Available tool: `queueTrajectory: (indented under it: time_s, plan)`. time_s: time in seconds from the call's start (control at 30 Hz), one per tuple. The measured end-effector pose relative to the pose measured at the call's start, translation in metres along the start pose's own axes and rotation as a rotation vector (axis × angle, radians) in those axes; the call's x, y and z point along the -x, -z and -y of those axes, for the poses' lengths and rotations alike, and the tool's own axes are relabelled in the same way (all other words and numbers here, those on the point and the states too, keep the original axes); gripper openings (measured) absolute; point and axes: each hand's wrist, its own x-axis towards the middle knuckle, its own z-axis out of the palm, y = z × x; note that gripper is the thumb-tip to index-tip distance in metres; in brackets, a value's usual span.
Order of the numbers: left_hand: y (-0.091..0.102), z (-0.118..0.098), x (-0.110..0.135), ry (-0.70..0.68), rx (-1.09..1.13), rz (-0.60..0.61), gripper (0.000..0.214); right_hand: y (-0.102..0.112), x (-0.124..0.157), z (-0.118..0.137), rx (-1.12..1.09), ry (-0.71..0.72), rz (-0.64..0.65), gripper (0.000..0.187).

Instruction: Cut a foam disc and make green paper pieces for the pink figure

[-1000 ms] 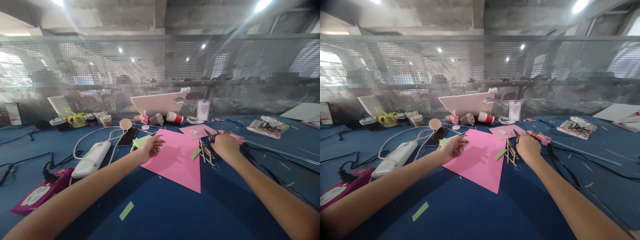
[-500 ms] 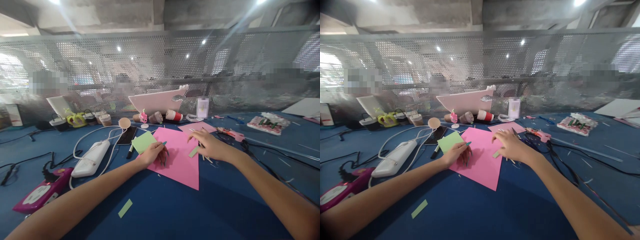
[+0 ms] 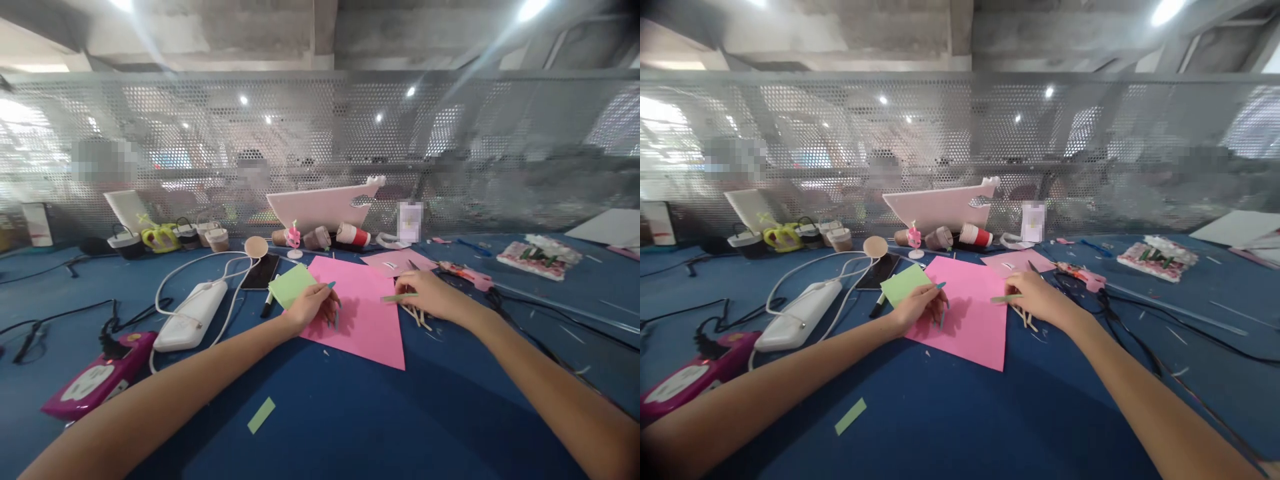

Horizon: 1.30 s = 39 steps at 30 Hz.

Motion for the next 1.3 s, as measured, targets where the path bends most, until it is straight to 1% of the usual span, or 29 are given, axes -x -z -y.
queueTrajectory:
  time_s: [0.1, 0.17, 0.23, 0.3, 0.37, 0.47, 0.5, 0.53, 0.57, 0.6, 0.63, 0.67, 0.7, 0.73, 0.77, 0.8, 0.83, 0.87, 0.93, 1.0, 1.03, 1.1, 1.17, 1.23, 1.3]
  plan:
    - [0.002, 0.003, 0.001, -0.017, 0.033, 0.015, 0.035, 0.005, -0.006, 0.004, -0.245, -0.095, -0.09, 0.013]
    - [0.004, 0.004, 0.001, -0.038, 0.057, 0.039, 0.034, 0.009, -0.013, 0.012, -0.432, -0.129, -0.138, 0.021]
    - [0.005, 0.005, 0.002, -0.062, 0.089, 0.042, 0.032, 0.014, -0.021, 0.023, -0.526, -0.139, -0.198, 0.031]
    - [0.006, 0.006, 0.002, -0.074, 0.108, 0.027, 0.03, 0.025, -0.031, 0.035, -0.489, -0.156, -0.272, 0.037]
    - [0.007, 0.007, 0.002, -0.073, 0.098, 0.032, 0.029, 0.04, -0.041, 0.046, -0.392, -0.187, -0.343, 0.04]
    - [0.008, 0.011, 0.003, -0.039, 0.017, 0.073, 0.029, 0.063, -0.058, 0.055, -0.286, -0.233, -0.468, 0.04]
    - [0.007, 0.012, 0.004, -0.033, -0.023, 0.079, 0.031, 0.067, -0.063, 0.057, -0.268, -0.24, -0.498, 0.041]
    - [0.007, 0.012, 0.005, -0.052, -0.07, 0.07, 0.032, 0.069, -0.069, 0.059, -0.276, -0.237, -0.501, 0.042]
    - [0.007, 0.013, 0.006, -0.107, -0.126, 0.045, 0.034, 0.067, -0.075, 0.062, -0.309, -0.223, -0.47, 0.043]
    - [0.008, 0.012, 0.007, -0.206, -0.193, -0.006, 0.037, 0.063, -0.081, 0.065, -0.362, -0.201, -0.401, 0.044]
    - [0.01, 0.011, 0.007, -0.344, -0.271, -0.085, 0.041, 0.056, -0.086, 0.068, -0.427, -0.164, -0.302, 0.044]
    - [0.012, 0.009, 0.007, -0.503, -0.36, -0.181, 0.046, 0.047, -0.09, 0.071, -0.478, -0.129, -0.198, 0.045]
    - [0.016, 0.006, 0.007, -0.665, -0.454, -0.302, 0.053, 0.038, -0.094, 0.074, -0.5, -0.086, -0.103, 0.046]
    - [0.02, 0.004, 0.006, -0.791, -0.545, -0.415, 0.063, 0.029, -0.097, 0.076, -0.492, -0.051, -0.019, 0.047]
    - [0.025, 0.001, 0.004, -0.861, -0.623, -0.494, 0.07, 0.02, -0.099, 0.078, -0.47, -0.029, 0.049, 0.049]
    - [0.03, -0.002, 0.003, -0.904, -0.685, -0.532, 0.072, 0.013, -0.101, 0.08, -0.441, -0.013, 0.112, 0.05]
    - [0.035, -0.004, 0.001, -0.928, -0.731, -0.514, 0.068, 0.007, -0.102, 0.081, -0.413, -0.009, 0.167, 0.052]
    - [0.04, -0.005, 0.0, -0.922, -0.769, -0.445, 0.064, 0.002, -0.102, 0.082, -0.392, -0.011, 0.216, 0.053]
    - [0.046, -0.007, -0.001, -0.856, -0.797, -0.278, 0.053, -0.006, -0.103, 0.082, -0.374, -0.015, 0.302, 0.052]
    - [0.048, -0.007, 0.0, -0.771, -0.758, -0.177, 0.045, -0.012, -0.103, 0.082, -0.385, -0.008, 0.343, 0.052]
    - [0.048, -0.007, 0.001, -0.732, -0.729, -0.168, 0.044, -0.015, -0.104, 0.082, -0.398, 0.001, 0.347, 0.052]
    - [0.046, -0.007, 0.002, -0.664, -0.675, -0.201, 0.041, -0.022, -0.105, 0.082, -0.427, 0.015, 0.324, 0.054]
    - [0.044, -0.006, 0.002, -0.605, -0.635, -0.246, 0.03, -0.028, -0.108, 0.081, -0.438, 0.014, 0.291, 0.056]
    - [0.045, -0.005, 0.0, -0.575, -0.582, -0.267, 0.017, -0.031, -0.11, 0.078, -0.438, 0.016, 0.271, 0.058]
    - [0.047, -0.003, -0.003, -0.564, -0.491, -0.28, 0.014, -0.03, -0.111, 0.073, -0.455, 0.04, 0.263, 0.06]
